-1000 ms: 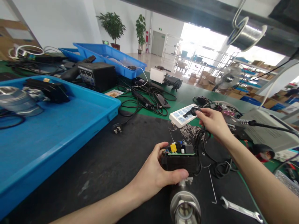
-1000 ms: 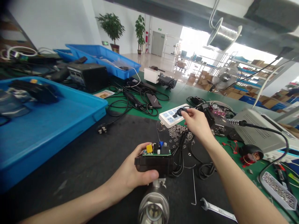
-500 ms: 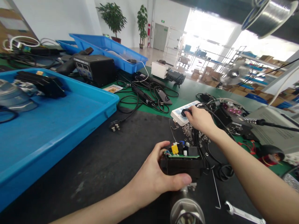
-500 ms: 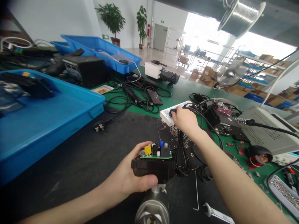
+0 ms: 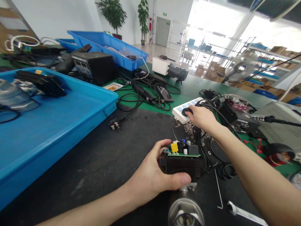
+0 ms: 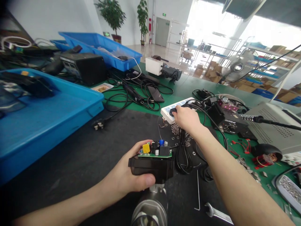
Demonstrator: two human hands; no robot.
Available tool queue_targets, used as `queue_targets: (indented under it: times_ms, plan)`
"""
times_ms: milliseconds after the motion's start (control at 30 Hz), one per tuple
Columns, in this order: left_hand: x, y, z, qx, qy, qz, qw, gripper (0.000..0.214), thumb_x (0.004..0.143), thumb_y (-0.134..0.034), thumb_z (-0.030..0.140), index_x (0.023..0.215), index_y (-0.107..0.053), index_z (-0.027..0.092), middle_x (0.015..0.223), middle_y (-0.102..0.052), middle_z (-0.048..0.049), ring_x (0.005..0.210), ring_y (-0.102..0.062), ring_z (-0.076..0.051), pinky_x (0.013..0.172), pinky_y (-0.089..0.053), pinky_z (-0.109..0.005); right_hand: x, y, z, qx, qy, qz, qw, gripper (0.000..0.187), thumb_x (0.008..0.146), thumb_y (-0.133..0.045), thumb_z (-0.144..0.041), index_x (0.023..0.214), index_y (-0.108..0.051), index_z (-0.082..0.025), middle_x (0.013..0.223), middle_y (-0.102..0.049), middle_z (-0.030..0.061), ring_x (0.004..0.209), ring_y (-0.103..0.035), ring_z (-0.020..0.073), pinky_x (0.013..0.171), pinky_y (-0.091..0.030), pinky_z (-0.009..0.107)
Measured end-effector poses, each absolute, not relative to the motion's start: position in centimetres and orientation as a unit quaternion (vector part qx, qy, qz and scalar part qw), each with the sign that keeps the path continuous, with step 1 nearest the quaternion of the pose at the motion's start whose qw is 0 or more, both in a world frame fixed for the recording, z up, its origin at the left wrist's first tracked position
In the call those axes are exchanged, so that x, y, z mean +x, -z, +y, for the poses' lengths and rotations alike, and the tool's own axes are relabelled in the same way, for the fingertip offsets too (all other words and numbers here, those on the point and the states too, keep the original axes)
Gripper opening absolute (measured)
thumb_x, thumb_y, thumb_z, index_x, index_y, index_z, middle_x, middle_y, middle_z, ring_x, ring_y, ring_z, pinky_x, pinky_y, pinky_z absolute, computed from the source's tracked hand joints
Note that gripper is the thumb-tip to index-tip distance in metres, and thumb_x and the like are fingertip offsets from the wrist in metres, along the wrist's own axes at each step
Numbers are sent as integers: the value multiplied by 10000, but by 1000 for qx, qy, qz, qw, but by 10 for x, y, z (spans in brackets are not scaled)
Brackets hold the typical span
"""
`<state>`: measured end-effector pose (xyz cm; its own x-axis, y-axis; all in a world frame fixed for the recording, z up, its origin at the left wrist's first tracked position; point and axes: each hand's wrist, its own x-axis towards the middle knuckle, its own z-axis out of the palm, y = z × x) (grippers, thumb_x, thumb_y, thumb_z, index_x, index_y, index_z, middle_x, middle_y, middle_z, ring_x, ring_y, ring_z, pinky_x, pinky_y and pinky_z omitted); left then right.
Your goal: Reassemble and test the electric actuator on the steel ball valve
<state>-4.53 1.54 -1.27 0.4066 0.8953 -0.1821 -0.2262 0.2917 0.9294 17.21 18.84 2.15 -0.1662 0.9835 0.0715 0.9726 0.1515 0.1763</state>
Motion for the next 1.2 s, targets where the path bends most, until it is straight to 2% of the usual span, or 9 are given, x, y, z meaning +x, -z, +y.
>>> queue_targets:
  times_ms: [100, 300, 467, 700, 967, 1133, 1200]
  plan:
    - [-46, 12, 16, 454, -394, 375, 706, 959, 629, -934, 408, 1408, -404, 228, 1330, -650, -124, 1215, -625, -335, 1076, -451, -470, 174, -21, 194, 640, -91, 762, 36, 405, 974, -435, -477, 1124, -657, -173, 1051, -745, 208, 969, -716, 367, 787, -520, 432]
    - [-44, 14, 13, 450, -410, 373, 701, 927, 639, -934, 399, 1399, -437, 210, 1298, -663, -128, 1222, -627, -338, 1073, -463, -463, 175, -17, 187, 638, -109, 762, 23, 467, 1004, -365, -503, 1194, -641, -177, 1008, -740, 178, 895, -718, 341, 744, -533, 423]
    - [-44, 16, 13, 450, -412, 374, 699, 921, 663, -930, 391, 1413, -433, 196, 1318, -666, -133, 1211, -641, -318, 1069, -473, -450, 172, -21, 177, 605, -158, 780, 3, 461, 1000, -420, -451, 1175, -684, -116, 1219, -644, 224, 1116, -621, 383, 859, -523, 447]
    - [-42, 16, 12, 452, -422, 373, 692, 858, 679, -926, 385, 1377, -474, 175, 1305, -684, -133, 1229, -634, -322, 1093, -451, -469, 168, -21, 172, 561, -207, 801, 8, 454, 1003, -442, -362, 1080, -737, -25, 1162, -629, 247, 1161, -540, 395, 948, -479, 478]
    - [-41, 19, 13, 458, -422, 374, 688, 851, 699, -919, 380, 1389, -465, 174, 1302, -691, -128, 1238, -630, -315, 1110, -443, -470, 166, -25, 171, 535, -254, 806, 14, 435, 1002, -441, -372, 1034, -753, -71, 1090, -677, 211, 1184, -506, 386, 951, -439, 497]
    - [-41, 20, 13, 457, -417, 377, 689, 863, 707, -916, 372, 1407, -450, 179, 1319, -682, -132, 1233, -636, -314, 1121, -431, -476, 166, -25, 176, 527, -256, 810, 27, 392, 994, -438, -331, 981, -756, -103, 1071, -713, 175, 1146, -550, 342, 1049, -357, 541]
    - [-41, 20, 13, 457, -418, 377, 689, 858, 704, -916, 374, 1402, -456, 179, 1314, -683, -129, 1229, -637, -313, 1115, -435, -472, 166, -25, 179, 526, -249, 813, 31, 379, 983, -456, -328, 972, -756, -98, 1073, -716, 185, 1124, -569, 342, 1041, -363, 544]
